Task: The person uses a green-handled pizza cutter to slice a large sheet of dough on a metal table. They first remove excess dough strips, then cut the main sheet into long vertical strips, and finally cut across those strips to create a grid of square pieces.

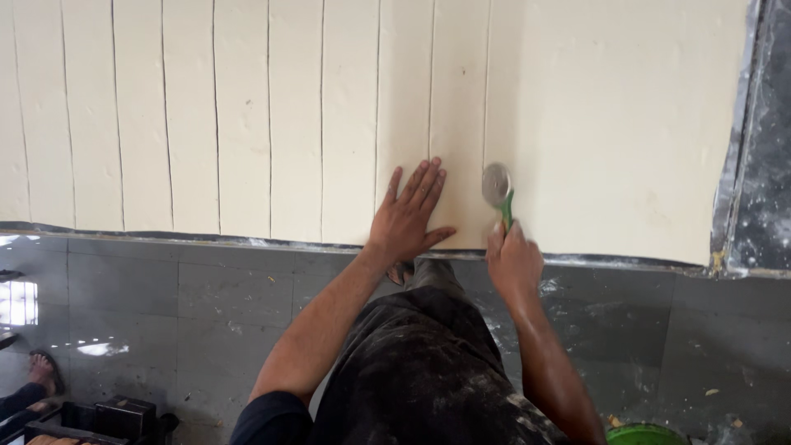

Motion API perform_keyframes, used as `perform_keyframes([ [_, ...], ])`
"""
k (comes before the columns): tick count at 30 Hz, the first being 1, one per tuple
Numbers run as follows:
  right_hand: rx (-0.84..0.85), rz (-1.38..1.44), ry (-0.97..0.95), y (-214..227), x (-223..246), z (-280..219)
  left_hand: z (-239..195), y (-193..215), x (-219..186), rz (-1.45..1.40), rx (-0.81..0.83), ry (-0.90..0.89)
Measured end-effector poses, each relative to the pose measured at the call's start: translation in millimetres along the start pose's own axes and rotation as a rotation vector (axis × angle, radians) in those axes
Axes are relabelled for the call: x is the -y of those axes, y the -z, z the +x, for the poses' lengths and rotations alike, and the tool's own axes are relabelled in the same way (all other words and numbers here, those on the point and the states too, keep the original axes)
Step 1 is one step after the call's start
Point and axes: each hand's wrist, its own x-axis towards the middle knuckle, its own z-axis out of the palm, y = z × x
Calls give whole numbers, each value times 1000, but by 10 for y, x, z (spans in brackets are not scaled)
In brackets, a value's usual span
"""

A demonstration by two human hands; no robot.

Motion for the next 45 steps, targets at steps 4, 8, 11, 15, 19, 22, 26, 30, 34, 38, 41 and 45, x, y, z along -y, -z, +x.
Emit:
perform_keyframes([
  [4,144,53,-182,-116,-258,-671,-28,-16,-10,-38,-13,3],
  [8,127,92,-164,-165,-357,-1100,-40,-17,-3,-44,-56,-1],
  [11,38,285,-38,4,-304,-910,-12,46,-11,-89,-92,-8],
  [15,-186,511,168,277,-38,-274,123,198,-93,-151,116,119],
  [19,-322,619,308,485,279,780,560,252,-279,-153,132,126],
  [22,-387,690,422,596,510,1848,793,192,-431,-99,-89,15],
  [26,-424,600,434,777,693,3288,872,110,-413,-105,-108,-13],
  [30,-434,498,310,907,811,4357,886,117,-391,-130,-60,5],
  [34,-429,374,295,1020,925,5065,930,149,-383,-140,-59,18],
  [38,-459,378,308,1079,983,5516,958,173,-366,-146,-32,17],
  [41,-469,382,272,1106,988,5683,989,164,-349,-148,-33,14],
  [45,-421,423,201,1042,951,5739,983,139,-334,-136,-4,17],
])
